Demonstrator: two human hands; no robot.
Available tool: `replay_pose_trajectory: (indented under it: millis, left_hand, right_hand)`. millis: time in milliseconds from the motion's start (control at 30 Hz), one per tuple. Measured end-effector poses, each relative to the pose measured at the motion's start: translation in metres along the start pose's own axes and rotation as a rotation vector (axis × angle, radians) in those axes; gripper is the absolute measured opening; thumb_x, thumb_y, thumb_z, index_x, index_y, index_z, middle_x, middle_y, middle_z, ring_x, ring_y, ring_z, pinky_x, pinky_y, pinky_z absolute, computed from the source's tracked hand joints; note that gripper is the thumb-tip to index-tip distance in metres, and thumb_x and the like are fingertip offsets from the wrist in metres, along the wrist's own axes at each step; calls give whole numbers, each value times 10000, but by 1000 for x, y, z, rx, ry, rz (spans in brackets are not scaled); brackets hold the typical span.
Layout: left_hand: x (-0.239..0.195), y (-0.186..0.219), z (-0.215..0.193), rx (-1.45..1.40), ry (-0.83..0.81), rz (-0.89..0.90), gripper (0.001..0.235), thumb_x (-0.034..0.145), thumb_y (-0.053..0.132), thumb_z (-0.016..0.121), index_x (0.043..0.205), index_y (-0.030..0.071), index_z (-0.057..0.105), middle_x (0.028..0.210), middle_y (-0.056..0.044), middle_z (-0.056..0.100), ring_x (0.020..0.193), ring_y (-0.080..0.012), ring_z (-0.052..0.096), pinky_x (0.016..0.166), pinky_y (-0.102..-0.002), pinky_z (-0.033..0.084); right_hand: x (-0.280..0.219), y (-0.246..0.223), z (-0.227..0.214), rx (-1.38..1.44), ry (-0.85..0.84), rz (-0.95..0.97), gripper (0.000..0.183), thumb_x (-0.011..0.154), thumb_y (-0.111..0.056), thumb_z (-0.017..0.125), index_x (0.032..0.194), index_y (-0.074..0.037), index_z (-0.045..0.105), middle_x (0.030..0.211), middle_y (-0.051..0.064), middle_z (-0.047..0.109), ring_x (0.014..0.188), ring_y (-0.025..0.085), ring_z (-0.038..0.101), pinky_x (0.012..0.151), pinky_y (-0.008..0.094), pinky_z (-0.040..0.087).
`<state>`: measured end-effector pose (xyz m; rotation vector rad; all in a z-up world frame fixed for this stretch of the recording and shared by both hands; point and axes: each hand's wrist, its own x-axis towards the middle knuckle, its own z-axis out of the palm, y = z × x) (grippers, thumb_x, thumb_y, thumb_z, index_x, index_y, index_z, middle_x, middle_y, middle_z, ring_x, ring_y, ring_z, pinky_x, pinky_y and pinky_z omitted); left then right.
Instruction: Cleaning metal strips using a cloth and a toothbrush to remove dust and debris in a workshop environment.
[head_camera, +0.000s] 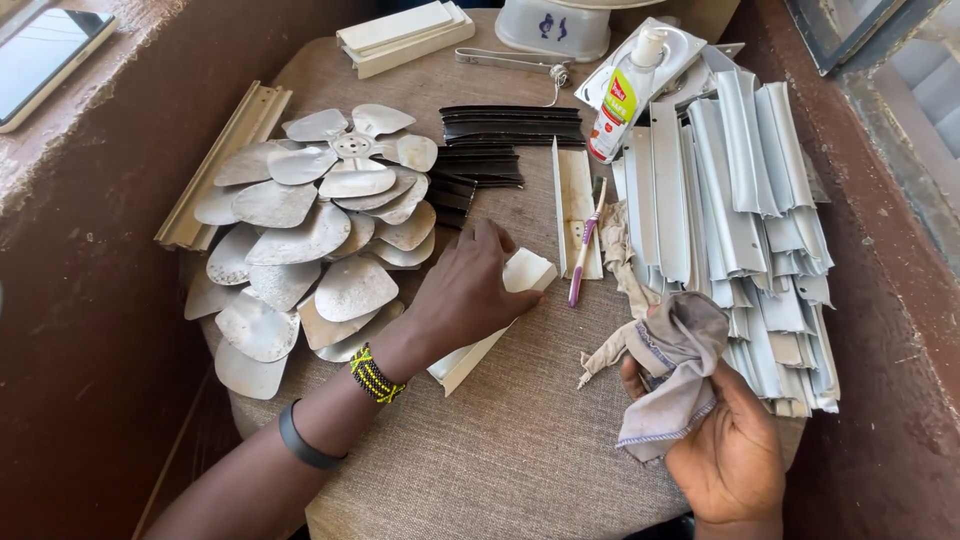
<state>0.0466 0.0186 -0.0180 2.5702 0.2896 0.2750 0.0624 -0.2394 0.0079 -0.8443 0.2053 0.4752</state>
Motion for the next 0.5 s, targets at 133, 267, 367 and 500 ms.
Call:
replay_pose_trajectory:
  millis: [133, 267, 367, 500]
  left_hand:
    - [1, 4, -1, -137, -46, -27, 775, 755, 311, 868, 1322, 47, 412, 1140, -177, 645, 1057, -393, 618, 841, -461, 487]
    - [-1, -5, 17, 195, 66, 177, 603, 855, 470, 772, 1174, 32, 509, 1106, -210, 580, 1043, -397, 483, 859, -527, 437]
    - [4, -2, 19, 134, -17, 105, 603, 878, 409, 714, 1240, -24, 500, 1066, -241, 600, 1063, -422, 500, 921, -517, 444]
    - [10, 3, 8, -50, -135, -30, 792, 700, 434, 829, 1313, 39, 522, 1153, -259, 610, 1177, -403, 526, 890, -456, 493]
  right_hand:
    - [-2, 1, 4, -23, 53, 28, 479, 979, -276, 412, 1443, -184, 487, 1511, 2, 564, 1417, 208, 520, 1114, 543, 415]
    - [4, 6, -14, -1, 34, 42, 468, 983, -290, 440, 1431, -179, 513, 1496, 14, 586, 1391, 214, 539, 1080, 508, 434]
    - [14, 10, -36, 57, -69, 26, 421, 979, -267, 534, 1378, -142, 584, 1448, 80, 637, 1295, 264, 595, 962, 489, 497]
    - [6, 10, -22, 99, -124, -1, 401, 975, -241, 562, 1359, -135, 605, 1431, 90, 648, 1295, 266, 596, 946, 504, 506]
